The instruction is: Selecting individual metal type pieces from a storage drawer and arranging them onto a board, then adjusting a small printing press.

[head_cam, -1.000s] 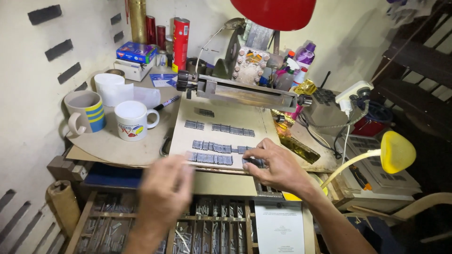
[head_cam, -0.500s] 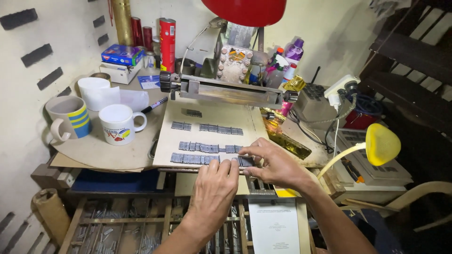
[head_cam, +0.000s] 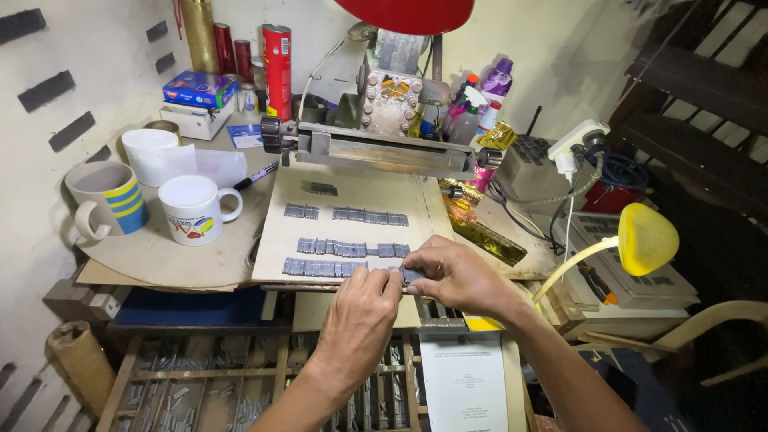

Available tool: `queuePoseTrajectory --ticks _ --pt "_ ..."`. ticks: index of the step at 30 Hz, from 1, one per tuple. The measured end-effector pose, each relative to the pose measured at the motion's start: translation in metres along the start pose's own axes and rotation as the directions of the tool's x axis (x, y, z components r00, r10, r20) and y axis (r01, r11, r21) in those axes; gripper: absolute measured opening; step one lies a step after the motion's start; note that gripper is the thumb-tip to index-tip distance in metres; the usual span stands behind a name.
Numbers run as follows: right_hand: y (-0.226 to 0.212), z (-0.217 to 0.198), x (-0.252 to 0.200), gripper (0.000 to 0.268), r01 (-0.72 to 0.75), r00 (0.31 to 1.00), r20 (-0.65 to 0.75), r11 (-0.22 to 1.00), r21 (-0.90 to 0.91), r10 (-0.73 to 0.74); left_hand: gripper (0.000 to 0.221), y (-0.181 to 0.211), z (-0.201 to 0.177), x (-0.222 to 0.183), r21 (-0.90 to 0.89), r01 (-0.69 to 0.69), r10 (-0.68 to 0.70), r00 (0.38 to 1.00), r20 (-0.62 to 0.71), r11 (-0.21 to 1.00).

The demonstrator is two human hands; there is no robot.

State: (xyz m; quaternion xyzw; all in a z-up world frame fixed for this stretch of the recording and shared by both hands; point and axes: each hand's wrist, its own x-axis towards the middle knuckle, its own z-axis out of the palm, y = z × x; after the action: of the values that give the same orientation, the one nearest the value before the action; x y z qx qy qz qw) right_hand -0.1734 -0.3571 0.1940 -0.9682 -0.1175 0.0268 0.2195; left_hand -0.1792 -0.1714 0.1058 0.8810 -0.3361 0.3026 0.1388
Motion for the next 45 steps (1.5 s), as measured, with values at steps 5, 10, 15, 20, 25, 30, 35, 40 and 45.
queuePoseTrajectory --ticks 5,10,15,20,25,30,35,40,45 --pt "0.020 0.028 -0.017 0.038 0.298 0.898 -0.291 0.943 -0.150 -0.330 0.023 -0.008 0.001 0.001 -0.006 -0.077 0.076 0.996 -0.056 0.997" --pt "0.036 0.041 -0.018 0.028 0.420 0.805 -0.340 0.873 -0.249 -0.485 0.026 -0.011 0.002 0.002 -0.011 -0.119 0.117 0.991 -0.071 0.993" --pt "0.040 0.053 -0.023 0.029 0.470 0.712 -0.358 0.789 -0.396 -0.604 0.027 -0.012 0.004 -0.001 -0.010 -0.149 0.146 0.981 -0.128 0.989" --pt "0.047 0.059 -0.024 0.028 0.512 0.620 -0.442 0.761 -0.397 -0.648 0.024 -0.015 0.007 -0.002 -0.045 -0.188 0.179 0.973 -0.146 0.981" --pt "0.037 0.047 -0.029 0.024 0.547 0.623 -0.439 0.762 -0.347 -0.647 0.008 -0.022 0.001 0.003 -0.081 -0.204 0.194 0.975 -0.109 0.976" --pt "0.037 0.043 -0.028 0.024 0.542 0.634 -0.453 0.778 -0.318 -0.627 0.003 -0.029 -0.001 0.011 -0.045 -0.253 0.251 0.967 -0.047 0.966" --pt "0.040 0.048 -0.021 0.015 0.514 0.608 -0.467 0.767 -0.385 -0.642 0.003 -0.029 -0.007 0.017 -0.174 -0.252 0.256 0.967 0.005 0.952" --pt "0.028 0.030 -0.021 0.017 0.540 0.518 -0.521 0.732 -0.415 -0.678 0.005 -0.023 -0.025 0.032 -0.182 -0.262 0.258 0.965 -0.042 0.948" --pt "0.042 -0.012 0.018 0.020 0.503 0.446 -0.565 0.716 -0.483 -0.694 0.005 -0.035 -0.048 0.086 -0.111 -0.321 0.296 0.934 -0.199 0.940"
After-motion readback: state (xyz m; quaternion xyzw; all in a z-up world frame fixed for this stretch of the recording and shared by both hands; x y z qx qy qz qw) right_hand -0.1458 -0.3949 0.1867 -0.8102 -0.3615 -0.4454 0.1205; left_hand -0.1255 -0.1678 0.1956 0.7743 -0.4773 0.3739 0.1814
